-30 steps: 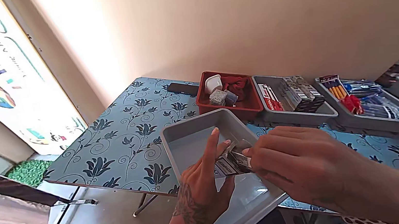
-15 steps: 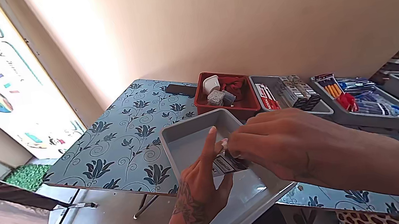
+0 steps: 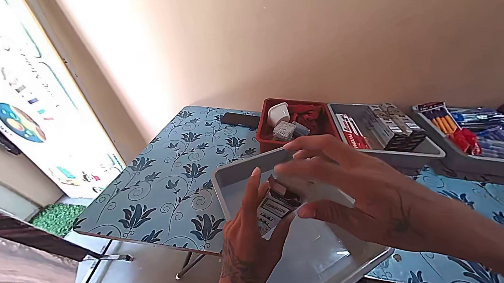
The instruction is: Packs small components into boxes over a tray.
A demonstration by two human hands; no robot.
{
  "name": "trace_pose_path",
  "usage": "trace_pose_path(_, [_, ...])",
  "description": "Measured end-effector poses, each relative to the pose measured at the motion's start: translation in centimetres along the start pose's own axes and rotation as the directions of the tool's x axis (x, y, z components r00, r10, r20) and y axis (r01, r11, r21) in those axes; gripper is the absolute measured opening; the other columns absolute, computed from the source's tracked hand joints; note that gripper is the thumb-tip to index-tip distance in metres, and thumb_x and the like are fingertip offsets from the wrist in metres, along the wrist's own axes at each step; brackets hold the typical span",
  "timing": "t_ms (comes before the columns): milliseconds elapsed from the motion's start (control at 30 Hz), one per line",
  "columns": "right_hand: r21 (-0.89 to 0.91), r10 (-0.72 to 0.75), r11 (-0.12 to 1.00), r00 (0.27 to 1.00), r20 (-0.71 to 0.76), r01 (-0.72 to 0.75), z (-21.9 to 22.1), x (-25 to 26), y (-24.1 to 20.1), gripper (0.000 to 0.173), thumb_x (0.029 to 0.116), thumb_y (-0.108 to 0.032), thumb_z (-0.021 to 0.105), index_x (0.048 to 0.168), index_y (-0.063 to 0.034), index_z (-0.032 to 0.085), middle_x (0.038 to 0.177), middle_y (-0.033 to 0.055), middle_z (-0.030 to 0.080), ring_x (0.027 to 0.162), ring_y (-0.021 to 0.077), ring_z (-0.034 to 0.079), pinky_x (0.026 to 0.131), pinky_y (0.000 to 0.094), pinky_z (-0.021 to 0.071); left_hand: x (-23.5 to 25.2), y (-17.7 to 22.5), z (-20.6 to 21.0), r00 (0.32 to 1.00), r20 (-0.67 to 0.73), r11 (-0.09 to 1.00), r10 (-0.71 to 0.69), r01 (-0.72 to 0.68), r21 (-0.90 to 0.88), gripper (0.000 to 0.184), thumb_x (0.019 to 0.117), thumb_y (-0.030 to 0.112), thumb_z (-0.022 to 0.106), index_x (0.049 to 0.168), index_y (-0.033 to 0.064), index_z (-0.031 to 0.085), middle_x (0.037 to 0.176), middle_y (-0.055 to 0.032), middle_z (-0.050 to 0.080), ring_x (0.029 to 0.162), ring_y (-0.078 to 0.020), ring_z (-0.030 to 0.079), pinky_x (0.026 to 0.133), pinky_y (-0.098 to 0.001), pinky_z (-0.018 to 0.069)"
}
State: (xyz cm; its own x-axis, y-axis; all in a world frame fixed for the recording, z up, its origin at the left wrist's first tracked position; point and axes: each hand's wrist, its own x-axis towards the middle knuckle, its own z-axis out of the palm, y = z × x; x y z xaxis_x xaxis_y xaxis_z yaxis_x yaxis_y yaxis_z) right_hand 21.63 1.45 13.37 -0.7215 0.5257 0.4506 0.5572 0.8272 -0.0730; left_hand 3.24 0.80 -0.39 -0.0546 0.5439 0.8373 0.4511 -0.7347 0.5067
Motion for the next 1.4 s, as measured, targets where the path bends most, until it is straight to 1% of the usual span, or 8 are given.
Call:
trace_pose_path(133, [0.397,0.189,0.909,0.974,-0.121,-0.127,5.2,-2.4,0.9,0.060,0.0988,-0.033,0.066,0.146,-0.0003,0.047,0.120,0.0106,0.071,0.107,0.0092,0.069,0.094,0.0240,0.0551,0.1,0.1,0.1,0.996,-0.055,0.997,-0.072,0.074,0.032,0.071,0.0872,0.026,0.077,0.138,-0.0157,0.049,0.116,-0.0235,0.072,0.107,-0.0095,0.071,0.090,-0.0196,0.0552])
trace_pose_path(267, [0.590,0.266,0.803,0.936,-0.229,-0.083,8.2,-3.2,1.8,0.045,0.0990,-0.010,0.064,0.136,0.0127,0.051,0.107,0.0134,0.075,0.101,0.0093,0.073,0.096,0.0231,0.0569,0.7,0.9,1.7,0.992,-0.053,0.990,-0.116,0.120,0.070,0.066,0.0803,0.017,0.076,0.132,-0.0181,0.054,0.114,-0.0254,0.070,0.101,-0.0122,0.072,0.082,-0.0205,0.0581])
trace_pose_path(400, [0.544,0.328,0.836,0.866,-0.377,-0.080,7.9,-2.7,3.8,0.041,0.0959,-0.007,0.062,0.133,0.0087,0.052,0.106,0.0124,0.075,0.095,0.0090,0.074,0.088,0.0251,0.0590,3.1,0.6,3.3,0.984,0.061,0.986,-0.165,0.164,0.025,0.075,0.0848,0.021,0.078,0.142,-0.0152,0.046,0.121,-0.0266,0.067,0.102,-0.0179,0.074,0.079,-0.0269,0.0613])
trace_pose_path(600, [0.544,0.319,0.838,0.844,-0.430,-0.040,7.2,-2.3,9.7,0.046,0.0965,-0.002,0.059,0.141,0.0050,0.050,0.114,0.0128,0.073,0.100,0.0077,0.072,0.088,0.0236,0.0591,7.8,-2.6,6.5,0.987,0.162,0.993,-0.008,0.027,-0.118,0.056,0.0956,0.009,0.068,0.146,-0.0069,0.048,0.118,-0.0199,0.071,0.099,-0.0148,0.075,0.079,-0.0261,0.0626])
trace_pose_path(900, [0.541,0.247,0.841,0.867,-0.432,0.030,9.4,-2.8,12.8,0.039,0.0971,-0.006,0.056,0.135,0.0031,0.057,0.110,0.0145,0.071,0.094,0.0082,0.071,0.085,0.0218,0.0581,8.1,-4.4,7.6,0.960,0.278,0.988,0.042,0.001,-0.155,0.038,0.0968,0.010,0.066,0.129,-0.0099,0.062,0.115,-0.0193,0.070,0.094,-0.0114,0.073,0.078,-0.0233,0.0616])
trace_pose_path(1100, [0.446,0.138,0.895,0.947,-0.289,0.005,5.5,-1.1,14.4,0.027,0.0986,-0.019,0.061,0.119,-0.0024,0.066,0.099,0.0066,0.070,0.083,0.0055,0.067,0.073,0.0201,0.0564,9.1,-4.6,7.6,0.987,0.155,0.996,0.040,-0.027,-0.087,0.026,0.1012,0.008,0.055,0.118,-0.0018,0.073,0.119,-0.0169,0.063,0.105,-0.0083,0.065,0.084,-0.0194,0.0566])
trace_pose_path(1267, [0.404,0.100,0.914,0.948,-0.302,0.032,3.6,-0.5,15.5,0.015,0.0987,-0.015,0.064,0.103,-0.0035,0.073,0.093,0.0051,0.069,0.084,0.0059,0.067,0.075,0.0182,0.0560,9.4,-4.1,8.1,0.995,0.099,0.990,-0.018,0.031,-0.136,0.029,0.0974,0.005,0.063,0.124,-0.0082,0.065,0.116,-0.0158,0.070,0.095,-0.0094,0.072,0.079,-0.0238,0.0612])
trace_pose_path(1400, [0.400,0.115,0.916,0.960,-0.256,-0.003,3.2,-1.2,14.8,0.014,0.0995,-0.015,0.062,0.104,-0.0056,0.073,0.091,0.0031,0.070,0.078,0.0042,0.066,0.070,0.0174,0.0549,9.2,-4.0,7.9,0.993,0.121,0.991,-0.002,0.018,-0.134,0.020,0.0980,0.007,0.063,0.110,-0.0072,0.069,0.107,-0.0128,0.071,0.093,-0.0085,0.072,0.079,-0.0236,0.0616])
